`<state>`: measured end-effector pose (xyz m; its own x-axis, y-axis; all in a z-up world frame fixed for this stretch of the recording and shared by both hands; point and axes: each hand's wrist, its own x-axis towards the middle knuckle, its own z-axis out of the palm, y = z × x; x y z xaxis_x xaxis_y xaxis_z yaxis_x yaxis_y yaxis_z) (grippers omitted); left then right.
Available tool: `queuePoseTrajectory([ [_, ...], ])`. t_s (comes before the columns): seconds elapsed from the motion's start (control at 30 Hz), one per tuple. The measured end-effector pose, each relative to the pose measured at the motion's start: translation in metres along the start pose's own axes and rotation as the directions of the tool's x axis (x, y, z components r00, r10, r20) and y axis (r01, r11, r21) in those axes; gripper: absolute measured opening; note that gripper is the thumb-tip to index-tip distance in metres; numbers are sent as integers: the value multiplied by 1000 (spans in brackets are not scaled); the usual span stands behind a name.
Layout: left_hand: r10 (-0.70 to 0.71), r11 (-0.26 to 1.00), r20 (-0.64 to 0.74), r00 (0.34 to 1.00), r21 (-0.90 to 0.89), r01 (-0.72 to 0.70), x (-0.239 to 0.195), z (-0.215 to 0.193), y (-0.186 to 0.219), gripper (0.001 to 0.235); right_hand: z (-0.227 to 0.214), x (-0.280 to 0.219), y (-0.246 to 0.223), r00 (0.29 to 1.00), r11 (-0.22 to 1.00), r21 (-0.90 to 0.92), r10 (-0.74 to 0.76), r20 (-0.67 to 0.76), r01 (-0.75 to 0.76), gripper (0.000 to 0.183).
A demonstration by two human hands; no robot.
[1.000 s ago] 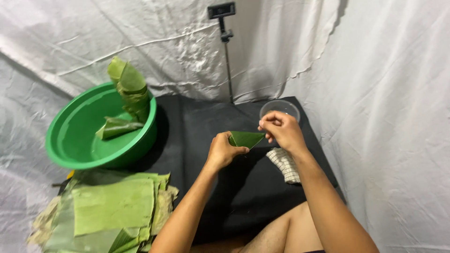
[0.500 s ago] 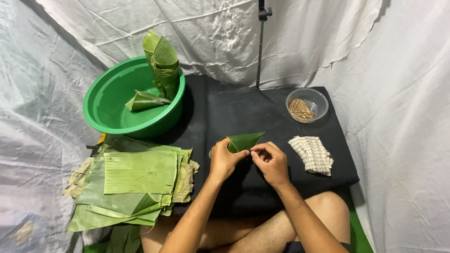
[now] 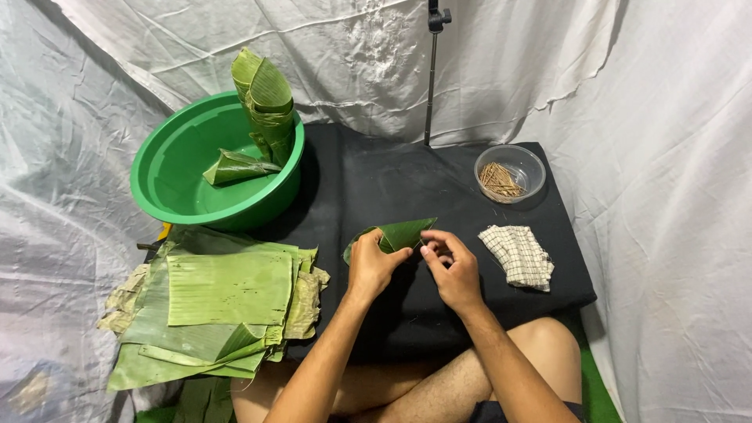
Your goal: Cleaning banana leaves with a cloth and folding them into cone shapes.
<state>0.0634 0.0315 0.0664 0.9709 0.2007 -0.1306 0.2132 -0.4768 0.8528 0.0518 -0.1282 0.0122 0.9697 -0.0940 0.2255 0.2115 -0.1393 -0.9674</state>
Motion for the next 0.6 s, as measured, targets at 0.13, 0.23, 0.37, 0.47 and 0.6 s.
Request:
queuePoseTrajectory([
  [0.13, -3, 1000, 7, 1000, 4, 3, 3, 0, -5, 32, -1, 1, 1, 1000, 998, 61, 18, 16, -19, 19],
  [0.23, -14, 1000, 13, 1000, -2, 14, 5, 1, -5, 32, -5, 4, 13, 1000, 990, 140, 27, 5, -28, 13],
  [0.37, -6, 1000, 20, 1000, -23, 6, 5, 2, -6, 31, -7, 7, 11, 998, 973, 222, 59, 21, -63, 10],
  [0.47, -10, 999, 28, 1000, -36, 11, 3, 5, -7, 32, -7, 7, 15, 997, 974, 213, 72, 10, -72, 9],
  [0.6, -8, 999, 33, 999, -51, 10, 4, 7, -8, 33, -5, 7, 12, 995, 975, 196, 101, 14, -101, 10],
])
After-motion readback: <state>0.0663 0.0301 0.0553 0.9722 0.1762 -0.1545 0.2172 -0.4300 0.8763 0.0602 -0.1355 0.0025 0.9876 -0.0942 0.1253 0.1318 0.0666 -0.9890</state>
